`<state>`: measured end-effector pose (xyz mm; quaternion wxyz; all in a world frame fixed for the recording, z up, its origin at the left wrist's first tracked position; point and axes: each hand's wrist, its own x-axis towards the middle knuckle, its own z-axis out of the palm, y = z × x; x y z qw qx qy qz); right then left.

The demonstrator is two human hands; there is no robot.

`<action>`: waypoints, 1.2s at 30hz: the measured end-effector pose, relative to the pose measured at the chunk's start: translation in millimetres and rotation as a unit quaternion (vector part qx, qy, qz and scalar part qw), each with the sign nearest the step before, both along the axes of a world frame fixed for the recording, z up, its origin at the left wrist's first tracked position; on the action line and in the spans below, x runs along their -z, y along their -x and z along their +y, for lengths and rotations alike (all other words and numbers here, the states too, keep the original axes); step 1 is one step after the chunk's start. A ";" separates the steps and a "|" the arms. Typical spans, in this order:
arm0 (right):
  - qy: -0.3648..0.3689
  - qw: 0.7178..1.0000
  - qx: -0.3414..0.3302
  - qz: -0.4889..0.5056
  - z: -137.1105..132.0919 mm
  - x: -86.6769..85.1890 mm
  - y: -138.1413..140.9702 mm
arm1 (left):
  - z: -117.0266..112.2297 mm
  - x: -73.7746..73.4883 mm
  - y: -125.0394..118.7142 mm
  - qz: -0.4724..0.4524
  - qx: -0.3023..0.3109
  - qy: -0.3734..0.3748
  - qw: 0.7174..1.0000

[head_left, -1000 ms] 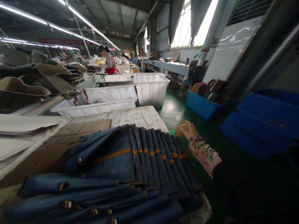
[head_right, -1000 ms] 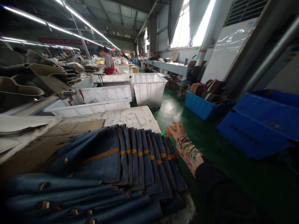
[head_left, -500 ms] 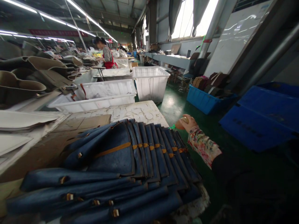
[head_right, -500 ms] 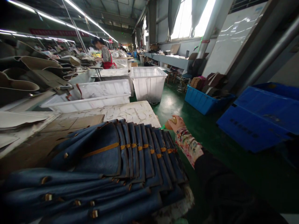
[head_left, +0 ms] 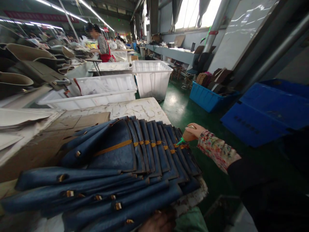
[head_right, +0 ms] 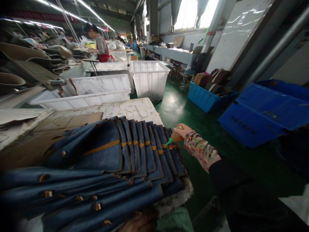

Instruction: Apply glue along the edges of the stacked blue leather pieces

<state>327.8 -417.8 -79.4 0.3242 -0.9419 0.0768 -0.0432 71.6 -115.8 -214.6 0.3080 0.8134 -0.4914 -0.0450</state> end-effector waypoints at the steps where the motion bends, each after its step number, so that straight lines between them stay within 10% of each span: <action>1: 0.000 1.000 0.003 0.003 0.0 -0.5 2.7 | -0.9 5.0 -0.6 -0.008 0.002 0.000 1.000; 27: -0.018 0.995 0.020 0.091 -8.0 -9.6 59.5 | 1.8 -64.3 0.4 -0.011 -0.014 -0.062 0.998; 36: -0.038 0.991 0.013 0.128 -15.2 -7.1 82.4 | 0.2 -59.3 2.1 -0.002 -0.021 -0.048 0.999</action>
